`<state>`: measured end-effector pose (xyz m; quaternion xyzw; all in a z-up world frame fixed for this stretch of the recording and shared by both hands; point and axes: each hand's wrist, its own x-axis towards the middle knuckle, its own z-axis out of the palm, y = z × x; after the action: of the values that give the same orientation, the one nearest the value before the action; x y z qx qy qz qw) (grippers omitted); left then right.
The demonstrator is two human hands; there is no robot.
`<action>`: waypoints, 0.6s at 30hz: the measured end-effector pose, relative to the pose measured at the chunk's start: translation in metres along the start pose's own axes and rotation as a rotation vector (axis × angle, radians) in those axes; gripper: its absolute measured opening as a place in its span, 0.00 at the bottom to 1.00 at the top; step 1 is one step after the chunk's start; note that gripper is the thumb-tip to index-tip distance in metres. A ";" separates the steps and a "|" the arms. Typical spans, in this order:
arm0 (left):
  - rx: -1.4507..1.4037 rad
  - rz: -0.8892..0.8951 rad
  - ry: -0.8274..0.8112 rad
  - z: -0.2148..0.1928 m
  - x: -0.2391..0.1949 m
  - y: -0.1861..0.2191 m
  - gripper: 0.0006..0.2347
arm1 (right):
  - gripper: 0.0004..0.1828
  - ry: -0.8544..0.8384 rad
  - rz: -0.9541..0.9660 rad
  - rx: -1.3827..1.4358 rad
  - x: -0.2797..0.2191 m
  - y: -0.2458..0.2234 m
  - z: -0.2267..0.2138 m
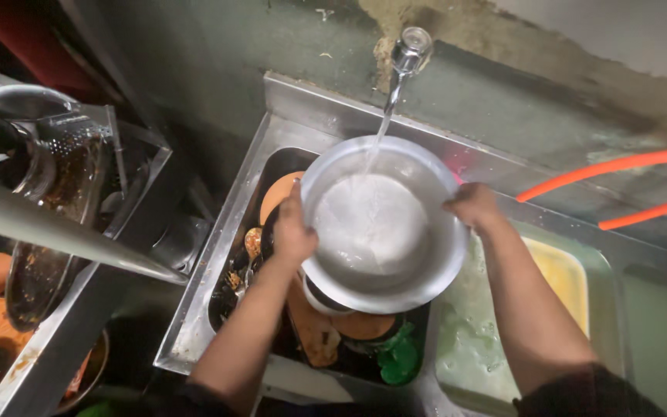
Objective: The person scrubs the inside and outside of a large metal pot using a green sponge in a soapy sink, then rinses it under a running faucet.
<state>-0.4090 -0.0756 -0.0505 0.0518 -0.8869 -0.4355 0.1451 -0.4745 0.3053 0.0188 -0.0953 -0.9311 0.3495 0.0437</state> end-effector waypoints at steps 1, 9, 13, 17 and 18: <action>0.029 0.139 0.026 -0.009 0.005 0.001 0.42 | 0.15 -0.053 -0.003 -0.087 0.004 -0.001 0.002; 0.015 0.663 -0.116 0.045 0.092 0.085 0.30 | 0.08 0.355 0.115 0.539 -0.100 0.086 -0.053; 0.079 0.541 -0.076 0.061 0.162 0.138 0.18 | 0.04 0.326 0.203 0.809 -0.074 0.088 -0.052; -0.228 0.183 -0.043 0.020 0.137 0.080 0.17 | 0.07 0.440 0.214 0.609 -0.088 0.069 0.002; -0.407 -0.001 -0.138 0.009 0.109 0.055 0.19 | 0.07 0.429 0.222 0.614 -0.098 0.061 0.011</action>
<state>-0.5136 -0.0585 0.0109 -0.0080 -0.7884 -0.6083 0.0915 -0.3717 0.3224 -0.0311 -0.2489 -0.7370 0.5864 0.2258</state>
